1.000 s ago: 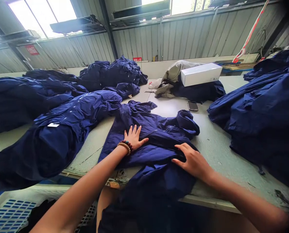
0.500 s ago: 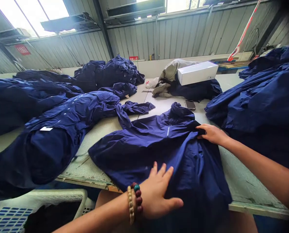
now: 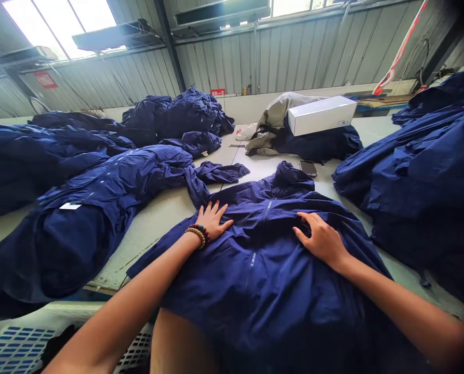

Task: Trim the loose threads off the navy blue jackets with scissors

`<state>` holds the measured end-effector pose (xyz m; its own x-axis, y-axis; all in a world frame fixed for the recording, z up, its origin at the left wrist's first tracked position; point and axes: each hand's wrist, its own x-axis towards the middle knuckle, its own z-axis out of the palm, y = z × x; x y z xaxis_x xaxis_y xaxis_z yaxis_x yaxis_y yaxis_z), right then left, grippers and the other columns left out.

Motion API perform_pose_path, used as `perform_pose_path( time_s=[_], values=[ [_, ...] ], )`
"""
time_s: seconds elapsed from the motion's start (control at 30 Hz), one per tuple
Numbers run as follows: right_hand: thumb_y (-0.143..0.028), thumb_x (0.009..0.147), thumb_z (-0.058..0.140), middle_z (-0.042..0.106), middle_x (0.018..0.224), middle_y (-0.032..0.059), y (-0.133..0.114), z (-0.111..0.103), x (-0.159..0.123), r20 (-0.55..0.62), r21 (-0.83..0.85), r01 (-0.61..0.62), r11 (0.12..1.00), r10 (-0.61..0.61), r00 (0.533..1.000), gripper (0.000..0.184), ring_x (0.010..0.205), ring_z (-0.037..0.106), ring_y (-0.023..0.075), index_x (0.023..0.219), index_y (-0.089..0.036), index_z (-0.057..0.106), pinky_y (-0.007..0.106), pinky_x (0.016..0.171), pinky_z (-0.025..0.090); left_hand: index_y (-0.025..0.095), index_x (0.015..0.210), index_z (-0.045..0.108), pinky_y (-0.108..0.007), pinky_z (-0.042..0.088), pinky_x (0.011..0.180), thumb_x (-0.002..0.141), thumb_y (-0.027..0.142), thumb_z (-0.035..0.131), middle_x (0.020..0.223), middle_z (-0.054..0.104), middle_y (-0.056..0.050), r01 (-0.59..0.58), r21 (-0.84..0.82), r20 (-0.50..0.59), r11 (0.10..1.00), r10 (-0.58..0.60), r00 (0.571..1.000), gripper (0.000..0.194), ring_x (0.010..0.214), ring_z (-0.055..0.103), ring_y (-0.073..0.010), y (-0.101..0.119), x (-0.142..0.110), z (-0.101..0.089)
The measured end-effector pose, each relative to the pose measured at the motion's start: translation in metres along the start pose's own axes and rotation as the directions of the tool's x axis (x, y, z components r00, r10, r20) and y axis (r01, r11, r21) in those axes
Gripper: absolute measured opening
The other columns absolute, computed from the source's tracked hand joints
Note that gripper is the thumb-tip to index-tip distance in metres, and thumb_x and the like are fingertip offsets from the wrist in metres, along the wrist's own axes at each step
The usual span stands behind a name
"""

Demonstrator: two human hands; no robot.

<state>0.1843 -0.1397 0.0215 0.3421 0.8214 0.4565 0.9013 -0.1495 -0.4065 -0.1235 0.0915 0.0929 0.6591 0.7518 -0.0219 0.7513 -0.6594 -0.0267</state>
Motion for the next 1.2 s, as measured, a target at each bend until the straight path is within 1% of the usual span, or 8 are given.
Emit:
perform_pose_path(
  time_s=[0.1,0.27,0.4,0.5,0.67,0.77,0.9,1.2],
  values=[
    [-0.046,0.103,0.061,0.075,0.128,0.0113,0.029,-0.002,0.012,0.007,-0.021,0.048,0.999,-0.048,0.999,0.045,0.108,0.076,0.0325,0.141,-0.023,0.063,0.045,0.085,0.064,0.025,0.176,0.028,-0.068,0.008,0.135,0.106,0.072,0.039,0.184,0.014,-0.014,0.085,0.005,0.043,0.996,-0.085,0.995,0.085,0.171,0.009,-0.0414,0.006,-0.010,0.019],
    [-0.040,0.101,0.063,0.074,0.131,0.0107,0.072,-0.006,0.048,0.086,0.014,0.203,0.979,-0.204,0.975,0.045,0.114,0.075,0.0309,0.142,-0.024,0.063,0.044,0.093,0.064,0.016,0.177,0.020,-0.071,0.002,0.134,0.102,0.077,0.036,0.183,0.007,-0.019,0.241,-0.029,0.080,0.970,-0.238,0.968,0.098,0.170,0.000,-0.0462,0.048,-0.058,0.025],
    [-0.041,0.099,0.064,0.075,0.129,0.0100,0.091,0.001,0.074,0.109,0.011,0.240,0.971,-0.239,0.965,0.049,0.111,0.076,0.0308,0.145,-0.023,0.062,0.044,0.090,0.065,0.011,0.177,0.018,-0.072,0.006,0.134,0.095,0.079,0.050,0.182,0.003,-0.021,0.221,-0.205,0.194,0.954,-0.181,0.964,0.111,0.168,-0.006,-0.0475,0.074,-0.090,0.019],
    [-0.043,0.100,0.062,0.076,0.128,0.0102,0.101,0.009,0.085,0.079,0.013,0.256,0.967,-0.256,0.963,0.047,0.112,0.076,0.0311,0.143,-0.023,0.064,0.045,0.094,0.064,0.011,0.177,0.018,-0.069,0.013,0.134,0.094,0.074,0.055,0.182,0.005,-0.021,0.182,-0.311,0.183,0.933,-0.130,0.975,0.110,0.168,-0.002,-0.0475,0.077,-0.092,0.007],
    [-0.041,0.099,0.061,0.076,0.128,0.0110,0.109,0.015,0.095,0.039,-0.019,0.206,0.978,-0.205,0.978,0.042,0.115,0.075,0.0312,0.136,-0.023,0.069,0.044,0.098,0.062,0.028,0.174,0.033,-0.067,0.015,0.135,0.099,0.070,0.054,0.182,0.025,-0.011,0.009,-0.281,0.017,0.960,-0.004,1.000,0.089,0.168,0.008,-0.0499,0.069,-0.037,-0.008],
    [-0.038,0.098,0.061,0.076,0.126,0.0116,0.111,0.015,0.102,0.015,-0.067,0.139,0.988,-0.139,0.990,0.040,0.111,0.075,0.0310,0.134,-0.021,0.070,0.044,0.095,0.062,0.034,0.173,0.035,-0.070,0.010,0.134,0.095,0.082,0.051,0.183,0.022,-0.009,0.037,-0.163,0.068,0.986,-0.026,0.997,0.093,0.167,0.009,-0.0543,0.059,0.012,0.003],
    [-0.038,0.098,0.061,0.077,0.125,0.0107,0.112,0.014,0.112,0.004,-0.111,0.110,0.988,-0.111,0.994,0.039,0.110,0.074,0.0293,0.132,-0.021,0.070,0.041,0.094,0.061,0.034,0.175,0.029,-0.068,0.004,0.134,0.096,0.089,0.034,0.185,0.015,-0.007,0.094,-0.055,0.014,0.994,-0.094,0.996,0.096,0.168,0.003,-0.0539,0.042,0.059,0.021],
    [-0.037,0.102,0.059,0.075,0.123,0.0107,0.099,-0.003,0.117,0.076,-0.131,0.242,0.961,-0.234,0.969,0.034,0.107,0.072,0.0264,0.127,-0.021,0.073,0.034,0.086,0.057,0.032,0.176,0.027,-0.069,0.008,0.132,0.097,0.087,0.034,0.185,0.017,-0.009,0.001,-0.045,0.010,0.999,0.000,1.000,0.097,0.167,0.007,-0.0552,0.020,0.089,0.022]
  ],
)
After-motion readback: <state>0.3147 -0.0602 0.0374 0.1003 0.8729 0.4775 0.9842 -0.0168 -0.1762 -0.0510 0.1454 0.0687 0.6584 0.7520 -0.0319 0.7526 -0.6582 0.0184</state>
